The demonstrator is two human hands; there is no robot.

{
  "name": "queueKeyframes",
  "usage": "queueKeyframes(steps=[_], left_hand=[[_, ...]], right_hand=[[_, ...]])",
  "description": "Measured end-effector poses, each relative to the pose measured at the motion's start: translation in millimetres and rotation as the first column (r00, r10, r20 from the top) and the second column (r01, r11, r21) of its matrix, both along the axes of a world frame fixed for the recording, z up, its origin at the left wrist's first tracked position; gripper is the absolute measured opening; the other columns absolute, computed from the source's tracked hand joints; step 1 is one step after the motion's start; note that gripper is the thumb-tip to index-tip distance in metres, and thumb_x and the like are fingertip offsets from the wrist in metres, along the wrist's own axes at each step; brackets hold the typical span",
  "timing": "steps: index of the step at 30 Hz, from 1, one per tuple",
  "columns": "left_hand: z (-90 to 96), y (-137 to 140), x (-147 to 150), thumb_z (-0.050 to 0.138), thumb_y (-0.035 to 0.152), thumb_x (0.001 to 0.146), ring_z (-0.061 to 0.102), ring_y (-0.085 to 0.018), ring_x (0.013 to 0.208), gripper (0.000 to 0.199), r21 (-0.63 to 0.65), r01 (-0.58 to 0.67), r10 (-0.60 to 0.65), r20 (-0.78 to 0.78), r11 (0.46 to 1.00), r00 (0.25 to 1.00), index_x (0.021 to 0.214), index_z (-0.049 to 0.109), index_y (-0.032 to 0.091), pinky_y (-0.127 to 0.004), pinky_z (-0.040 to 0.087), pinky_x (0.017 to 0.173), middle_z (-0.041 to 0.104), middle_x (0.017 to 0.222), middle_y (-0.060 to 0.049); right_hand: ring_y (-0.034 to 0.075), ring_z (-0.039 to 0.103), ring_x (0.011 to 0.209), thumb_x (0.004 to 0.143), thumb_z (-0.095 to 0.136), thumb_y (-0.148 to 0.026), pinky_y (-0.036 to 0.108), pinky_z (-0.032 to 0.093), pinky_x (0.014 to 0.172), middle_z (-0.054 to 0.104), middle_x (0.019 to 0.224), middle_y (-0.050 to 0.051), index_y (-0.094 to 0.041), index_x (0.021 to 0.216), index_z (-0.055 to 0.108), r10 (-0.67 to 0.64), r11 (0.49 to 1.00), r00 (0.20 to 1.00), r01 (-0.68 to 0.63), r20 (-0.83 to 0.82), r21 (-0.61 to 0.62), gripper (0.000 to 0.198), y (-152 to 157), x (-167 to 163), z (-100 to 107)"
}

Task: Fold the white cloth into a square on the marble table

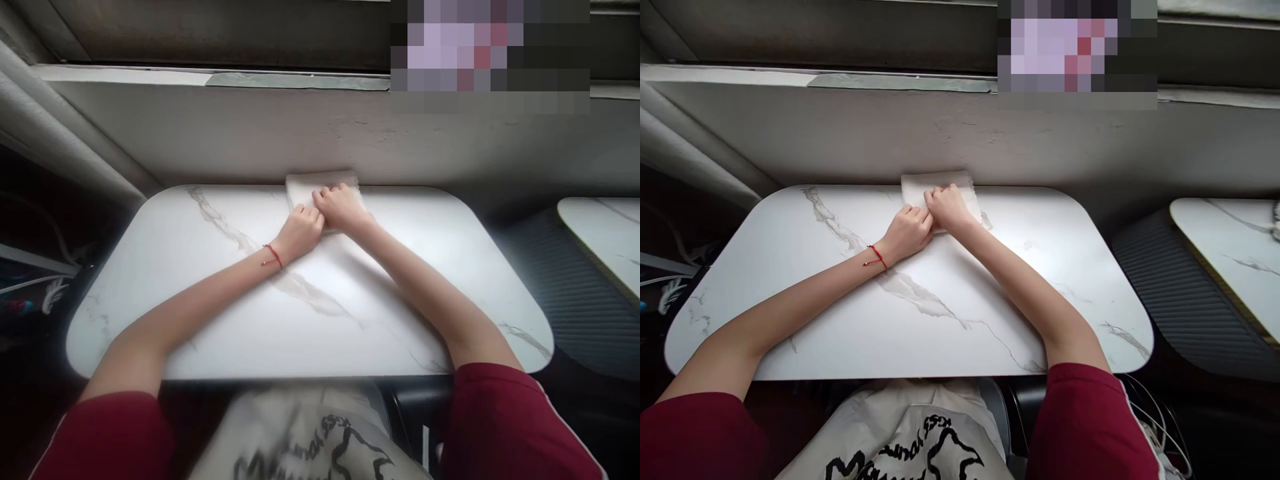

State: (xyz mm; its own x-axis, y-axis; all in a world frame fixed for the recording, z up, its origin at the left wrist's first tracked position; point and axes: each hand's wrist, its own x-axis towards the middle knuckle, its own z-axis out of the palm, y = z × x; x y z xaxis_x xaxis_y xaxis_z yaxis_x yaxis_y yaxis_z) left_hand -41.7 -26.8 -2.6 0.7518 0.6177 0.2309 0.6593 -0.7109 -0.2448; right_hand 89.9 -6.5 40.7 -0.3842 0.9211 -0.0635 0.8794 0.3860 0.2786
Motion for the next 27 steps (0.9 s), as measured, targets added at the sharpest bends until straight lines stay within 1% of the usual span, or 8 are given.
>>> queueKeyframes(steps=[6, 11, 14, 17, 20, 23, 25, 27], left_hand=[[-10.2, 21.7, 5.7, 0.042, 0.008, 0.09, 0.059, -0.031, 0.08, 0.03, 0.112, 0.043, -0.057, 0.124, 0.993, 0.991, 0.088, 0.071, 0.008, -0.043, 0.038, 0.072, 0.069, 0.082, -0.019], [-10.2, 27.7, -0.7, 0.048, 0.016, 0.087, 0.059, -0.031, 0.082, 0.023, 0.075, 0.02, -0.038, 0.252, 0.997, 0.967, 0.087, 0.07, 0.009, -0.044, 0.039, 0.075, 0.069, 0.085, -0.019], [-5.0, 30.3, -1.5, 0.047, 0.017, 0.086, 0.059, -0.028, 0.075, 0.024, 0.052, -0.002, -0.012, 0.26, 0.999, 0.965, 0.083, 0.07, 0.011, -0.042, 0.038, 0.072, 0.069, 0.078, -0.016], [0.7, 24.4, -0.4, 0.046, 0.018, 0.085, 0.058, -0.025, 0.065, 0.025, 0.026, -0.021, 0.013, 0.283, 0.999, 0.959, 0.075, 0.069, 0.013, -0.038, 0.035, 0.065, 0.068, 0.07, -0.013], [7.9, 6.5, 2.4, 0.049, 0.022, 0.081, 0.054, -0.022, 0.058, 0.024, -0.037, 0.015, -0.002, 0.335, 0.999, 0.942, 0.066, 0.066, 0.016, -0.036, 0.029, 0.058, 0.067, 0.064, -0.011], [16.2, -22.5, 8.4, 0.052, 0.028, 0.075, 0.047, -0.019, 0.051, 0.025, -0.161, 0.166, -0.1, 0.354, 0.973, 0.93, 0.052, 0.059, 0.019, -0.035, 0.024, 0.054, 0.062, 0.055, -0.008], [20.2, -45.4, 15.2, 0.053, 0.029, 0.071, 0.04, -0.015, 0.047, 0.025, -0.259, 0.323, -0.217, 0.365, 0.91, 0.905, 0.047, 0.053, 0.02, -0.034, 0.024, 0.052, 0.057, 0.049, -0.005], [21.4, -67.5, 24.5, 0.053, 0.026, 0.068, 0.033, -0.012, 0.044, 0.025, -0.352, 0.457, -0.319, 0.385, 0.817, 0.866, 0.045, 0.046, 0.019, -0.032, 0.025, 0.051, 0.053, 0.045, -0.002]], right_hand=[[0.031, 0.06, 0.099, 0.09, 0.039, -0.011, 0.038, 0.033, 0.083, 0.063, 0.115, 0.025, -0.002, 0.124, 0.052, 0.064, 0.993, 0.997, -0.061, -0.031, 0.103, 0.038, 8.6, 11.1, -22.7], [0.033, 0.052, 0.102, 0.093, 0.03, -0.011, 0.042, 0.031, 0.086, 0.061, 0.116, 0.025, -0.002, 0.127, 0.053, 0.125, 0.973, 0.99, -0.11, -0.064, 0.204, 0.042, 9.2, 22.4, -37.6], [0.034, 0.05, 0.104, 0.093, 0.031, -0.011, 0.042, 0.032, 0.085, 0.061, 0.118, 0.025, -0.002, 0.129, 0.054, 0.135, 0.971, 0.987, -0.115, -0.082, 0.21, 0.044, 5.6, 24.4, -37.8], [0.034, 0.053, 0.101, 0.092, 0.036, -0.012, 0.04, 0.032, 0.081, 0.063, 0.115, 0.024, -0.002, 0.122, 0.059, 0.108, 0.982, 0.991, -0.094, -0.074, 0.165, 0.039, -7.7, 24.4, -29.4], [0.032, 0.056, 0.095, 0.092, 0.041, -0.013, 0.037, 0.032, 0.074, 0.065, 0.108, 0.023, -0.004, 0.11, 0.065, 0.086, 0.991, 0.996, -0.083, -0.024, 0.102, 0.032, -40.7, 24.2, -19.2], [0.027, 0.059, 0.083, 0.089, 0.041, -0.004, 0.034, 0.031, 0.068, 0.068, 0.093, 0.018, -0.006, 0.097, 0.069, 0.045, 0.995, 0.996, -0.052, 0.081, 0.085, 0.029, -96.8, 25.4, -15.3], [0.023, 0.058, 0.071, 0.086, 0.04, 0.002, 0.032, 0.03, 0.063, 0.066, 0.08, 0.013, -0.007, 0.089, 0.069, 0.004, 0.995, 0.986, -0.021, 0.165, 0.099, 0.03, -141.1, 28.5, -16.4], [0.02, 0.057, 0.064, 0.084, 0.041, 0.006, 0.03, 0.028, 0.058, 0.064, 0.072, 0.01, -0.008, 0.082, 0.068, -0.001, 0.993, 0.972, -0.027, 0.236, 0.111, 0.031, -182.3, 34.1, -17.4]])
